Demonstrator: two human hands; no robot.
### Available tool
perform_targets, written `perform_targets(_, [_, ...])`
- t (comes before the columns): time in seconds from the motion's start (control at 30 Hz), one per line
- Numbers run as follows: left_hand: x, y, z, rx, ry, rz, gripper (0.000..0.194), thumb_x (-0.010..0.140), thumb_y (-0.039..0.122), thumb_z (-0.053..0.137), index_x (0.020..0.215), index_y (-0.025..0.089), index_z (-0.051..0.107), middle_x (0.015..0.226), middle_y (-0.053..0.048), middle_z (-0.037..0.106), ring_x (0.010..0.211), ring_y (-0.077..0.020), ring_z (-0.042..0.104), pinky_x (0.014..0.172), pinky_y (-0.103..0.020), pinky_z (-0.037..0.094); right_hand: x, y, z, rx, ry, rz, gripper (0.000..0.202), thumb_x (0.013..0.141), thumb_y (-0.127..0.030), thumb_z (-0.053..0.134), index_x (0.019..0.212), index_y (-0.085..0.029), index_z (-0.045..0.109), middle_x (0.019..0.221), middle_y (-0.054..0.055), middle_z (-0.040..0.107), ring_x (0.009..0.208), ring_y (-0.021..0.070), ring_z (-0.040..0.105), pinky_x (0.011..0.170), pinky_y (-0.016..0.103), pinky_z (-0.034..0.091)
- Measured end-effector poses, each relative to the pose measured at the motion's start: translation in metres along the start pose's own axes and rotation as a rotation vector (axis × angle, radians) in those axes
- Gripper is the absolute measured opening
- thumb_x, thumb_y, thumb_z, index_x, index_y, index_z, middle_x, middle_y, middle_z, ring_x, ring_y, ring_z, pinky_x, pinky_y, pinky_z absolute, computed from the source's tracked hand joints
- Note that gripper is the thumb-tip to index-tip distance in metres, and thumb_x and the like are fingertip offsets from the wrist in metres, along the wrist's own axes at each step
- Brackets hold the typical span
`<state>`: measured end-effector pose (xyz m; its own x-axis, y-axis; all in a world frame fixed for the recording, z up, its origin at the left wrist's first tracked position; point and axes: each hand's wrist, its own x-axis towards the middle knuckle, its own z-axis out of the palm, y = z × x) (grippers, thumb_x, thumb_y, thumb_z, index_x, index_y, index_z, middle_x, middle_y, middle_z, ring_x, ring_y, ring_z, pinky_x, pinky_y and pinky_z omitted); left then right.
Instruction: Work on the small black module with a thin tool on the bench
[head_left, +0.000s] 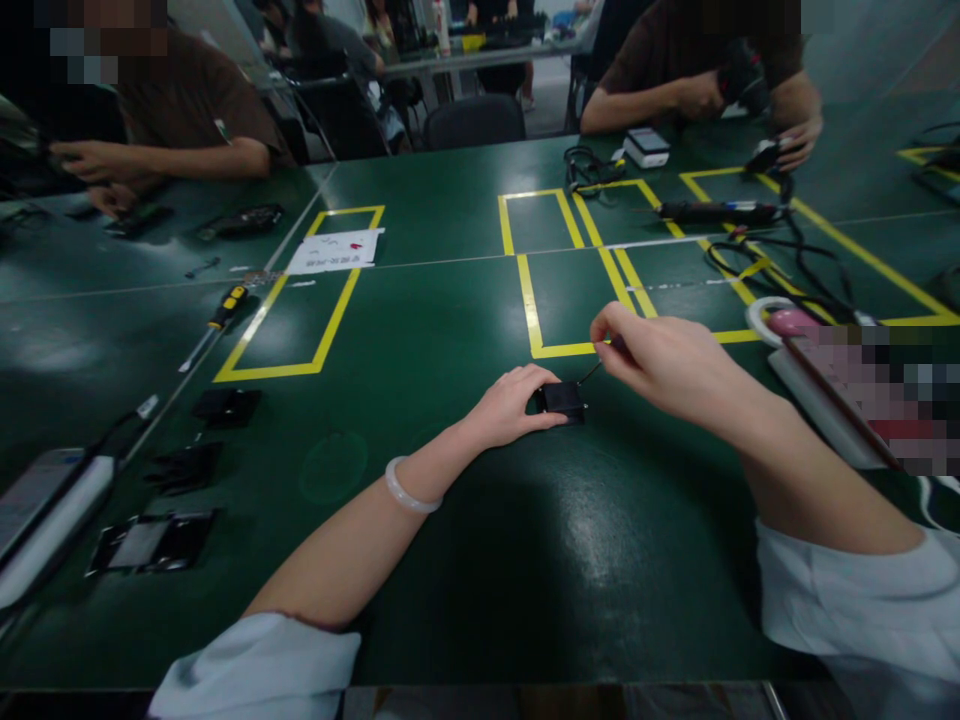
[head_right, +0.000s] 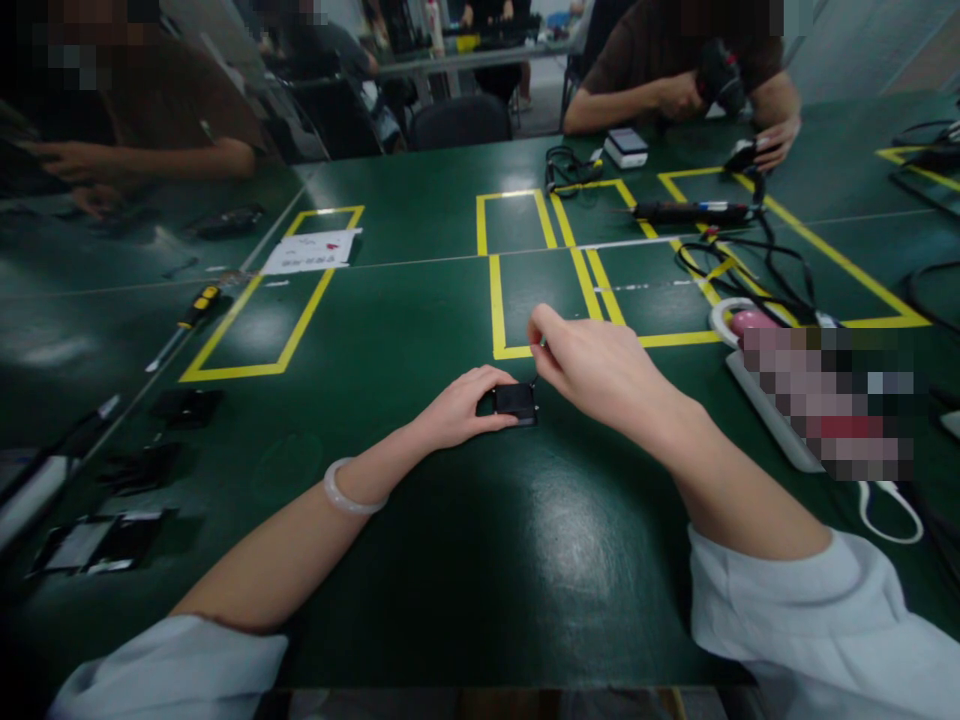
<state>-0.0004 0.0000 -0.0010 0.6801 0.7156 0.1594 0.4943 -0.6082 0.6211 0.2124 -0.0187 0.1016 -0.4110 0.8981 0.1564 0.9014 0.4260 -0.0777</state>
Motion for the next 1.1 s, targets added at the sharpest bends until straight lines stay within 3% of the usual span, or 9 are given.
perform_targets(0.23, [0.0003, -0.0002, -0.0002, 0.006, -0.001, 0.011, 0.043, 0.085, 0.049, 0.062, 0.115, 0.020, 0.055, 0.112, -0.008, 0.060, 0.103, -0.0245, 0.055, 0.089, -0.037, 0.044, -0.0001, 0.0006, 0.0007, 0.009, 0.004, 0.009, 0.027, 0.093, -0.044, 0.039, 0.098, -0.022, 0.054, 0.072, 0.002, 0.067, 0.062, 0.0176, 0.058, 0.054, 0.027, 0.026])
perform_targets(0.93, [0.0004, -0.0007, 0.0005, -0.011, 0.006, 0.016, 0.042, 0.085, 0.049, 0.062, 0.115, 0.020, 0.054, 0.112, -0.008, 0.060, 0.105, -0.0243, 0.056, 0.091, -0.037, 0.044, -0.0001, 0.0000, 0.0020, 0.009, 0.013, 0.030, 0.024, 0.092, -0.034, 0.039, 0.108, -0.021, 0.051, 0.075, 0.003, 0.067, 0.061, 0.0185, 0.057, 0.054, 0.027, 0.025])
perform_targets(1.1, [-0.0002, -0.0012, 0.0004, -0.002, 0.013, 0.013, 0.043, 0.084, 0.050, 0.062, 0.115, 0.021, 0.055, 0.113, -0.008, 0.060, 0.106, -0.0247, 0.055, 0.091, -0.037, 0.044, 0.0000, 0.0004, 0.0012, 0.005, 0.003, 0.020, 0.026, 0.094, -0.042, 0.038, 0.100, -0.022, 0.053, 0.073, 0.002, 0.067, 0.062, 0.0189, 0.058, 0.054, 0.027, 0.025])
